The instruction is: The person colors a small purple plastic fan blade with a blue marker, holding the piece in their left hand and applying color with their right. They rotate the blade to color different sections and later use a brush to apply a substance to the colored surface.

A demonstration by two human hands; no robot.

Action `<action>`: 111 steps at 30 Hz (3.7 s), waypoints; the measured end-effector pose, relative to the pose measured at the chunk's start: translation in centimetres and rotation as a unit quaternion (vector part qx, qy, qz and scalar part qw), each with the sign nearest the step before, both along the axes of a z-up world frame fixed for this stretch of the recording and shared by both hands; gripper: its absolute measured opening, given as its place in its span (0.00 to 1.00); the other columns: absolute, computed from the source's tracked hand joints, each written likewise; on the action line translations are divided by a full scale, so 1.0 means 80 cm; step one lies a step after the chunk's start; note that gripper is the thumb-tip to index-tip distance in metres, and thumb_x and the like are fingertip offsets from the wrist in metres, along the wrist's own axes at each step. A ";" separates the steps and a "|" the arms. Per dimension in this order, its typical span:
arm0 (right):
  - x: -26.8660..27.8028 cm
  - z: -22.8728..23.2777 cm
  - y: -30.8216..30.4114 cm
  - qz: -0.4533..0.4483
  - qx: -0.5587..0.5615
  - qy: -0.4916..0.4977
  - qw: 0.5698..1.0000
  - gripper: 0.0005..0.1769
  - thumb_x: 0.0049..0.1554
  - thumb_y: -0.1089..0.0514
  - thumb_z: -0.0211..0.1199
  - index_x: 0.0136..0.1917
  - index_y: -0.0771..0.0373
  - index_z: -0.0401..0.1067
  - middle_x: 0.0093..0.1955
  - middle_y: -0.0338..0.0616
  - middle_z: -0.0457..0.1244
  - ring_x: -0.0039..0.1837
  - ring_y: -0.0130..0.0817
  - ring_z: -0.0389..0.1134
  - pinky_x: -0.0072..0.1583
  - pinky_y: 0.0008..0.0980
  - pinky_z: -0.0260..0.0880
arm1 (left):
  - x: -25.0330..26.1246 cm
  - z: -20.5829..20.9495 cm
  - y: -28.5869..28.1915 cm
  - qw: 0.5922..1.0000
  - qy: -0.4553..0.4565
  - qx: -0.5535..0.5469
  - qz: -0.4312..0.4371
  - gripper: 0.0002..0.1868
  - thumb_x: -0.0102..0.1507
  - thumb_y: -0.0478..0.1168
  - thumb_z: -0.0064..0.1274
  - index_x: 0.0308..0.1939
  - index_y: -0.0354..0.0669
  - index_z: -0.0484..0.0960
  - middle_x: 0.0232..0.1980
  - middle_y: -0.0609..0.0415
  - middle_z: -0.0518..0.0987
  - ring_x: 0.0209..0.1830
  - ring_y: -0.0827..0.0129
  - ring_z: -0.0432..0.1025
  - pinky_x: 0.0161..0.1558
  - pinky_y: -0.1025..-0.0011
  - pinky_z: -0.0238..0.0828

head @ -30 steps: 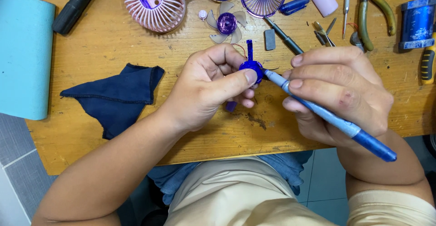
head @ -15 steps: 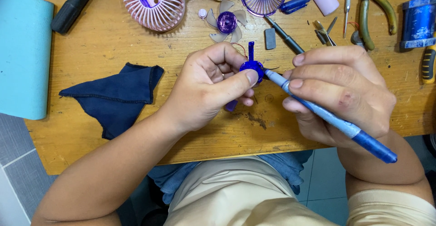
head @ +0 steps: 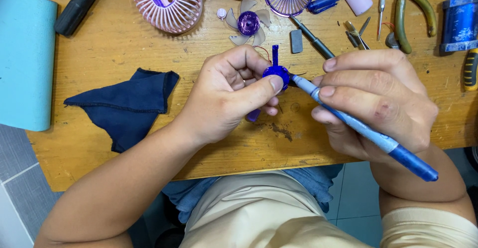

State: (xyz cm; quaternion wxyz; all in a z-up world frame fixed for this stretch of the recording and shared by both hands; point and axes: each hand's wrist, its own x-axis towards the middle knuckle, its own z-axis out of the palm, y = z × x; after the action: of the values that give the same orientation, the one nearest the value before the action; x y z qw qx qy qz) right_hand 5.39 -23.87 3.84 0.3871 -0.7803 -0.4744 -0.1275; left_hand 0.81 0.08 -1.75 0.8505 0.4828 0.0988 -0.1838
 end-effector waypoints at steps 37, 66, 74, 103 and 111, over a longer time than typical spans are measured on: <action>0.005 -0.031 -0.006 -0.057 0.128 0.082 0.987 0.11 0.77 0.60 0.59 0.63 0.73 0.69 0.52 0.65 0.73 0.53 0.57 0.81 0.64 0.51 0.80 | 0.004 0.021 0.013 0.802 -0.445 0.391 0.077 0.09 0.70 0.22 0.59 0.53 0.31 0.84 0.53 0.39 0.84 0.53 0.49 0.83 0.61 0.58 0.82; 0.045 -0.072 0.017 -0.081 -0.054 0.013 0.995 0.06 0.71 0.68 0.77 0.61 0.64 0.84 0.53 0.51 0.76 0.58 0.59 0.78 0.60 0.54 0.80 | 0.031 -0.020 0.022 0.678 -0.466 0.562 0.083 0.08 0.66 0.35 0.54 0.37 0.55 0.85 0.45 0.55 0.81 0.45 0.53 0.80 0.46 0.55 0.79; 0.052 -0.085 0.008 -0.070 -0.062 0.019 0.995 0.08 0.69 0.68 0.78 0.61 0.63 0.85 0.52 0.49 0.77 0.59 0.56 0.78 0.60 0.51 0.80 | 0.043 0.019 0.069 0.685 -0.394 0.587 0.176 0.33 0.70 0.37 0.64 0.80 0.46 0.76 0.63 0.43 0.78 0.63 0.41 0.77 0.62 0.45 0.78; 0.045 -0.069 0.014 0.002 -0.037 -0.043 0.998 0.37 0.63 0.75 0.61 0.84 0.68 0.71 0.77 0.64 0.71 0.75 0.75 0.72 0.75 0.65 0.75 | 0.017 -0.025 0.005 0.965 -0.149 0.208 -0.057 0.14 0.78 0.37 0.55 0.64 0.38 0.89 0.41 0.45 0.92 0.36 0.68 0.87 0.32 0.74 0.86; 0.102 -0.120 -0.031 -0.205 -0.221 -0.075 0.951 0.19 0.65 0.53 0.76 0.69 0.43 0.85 0.63 0.27 0.76 0.76 0.44 0.69 0.74 0.48 0.67 | 0.022 -0.018 0.009 0.969 -0.142 0.198 0.044 0.15 0.82 0.39 0.48 0.65 0.36 0.86 0.42 0.48 0.91 0.42 0.68 0.88 0.41 0.76 0.88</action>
State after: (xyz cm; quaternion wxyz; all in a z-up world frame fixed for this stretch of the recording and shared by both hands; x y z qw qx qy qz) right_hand 13.55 -26.35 -5.76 0.1340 -0.9149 -0.3481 -0.1542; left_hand 2.58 0.77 -3.23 0.7508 0.6576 0.0324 -0.0525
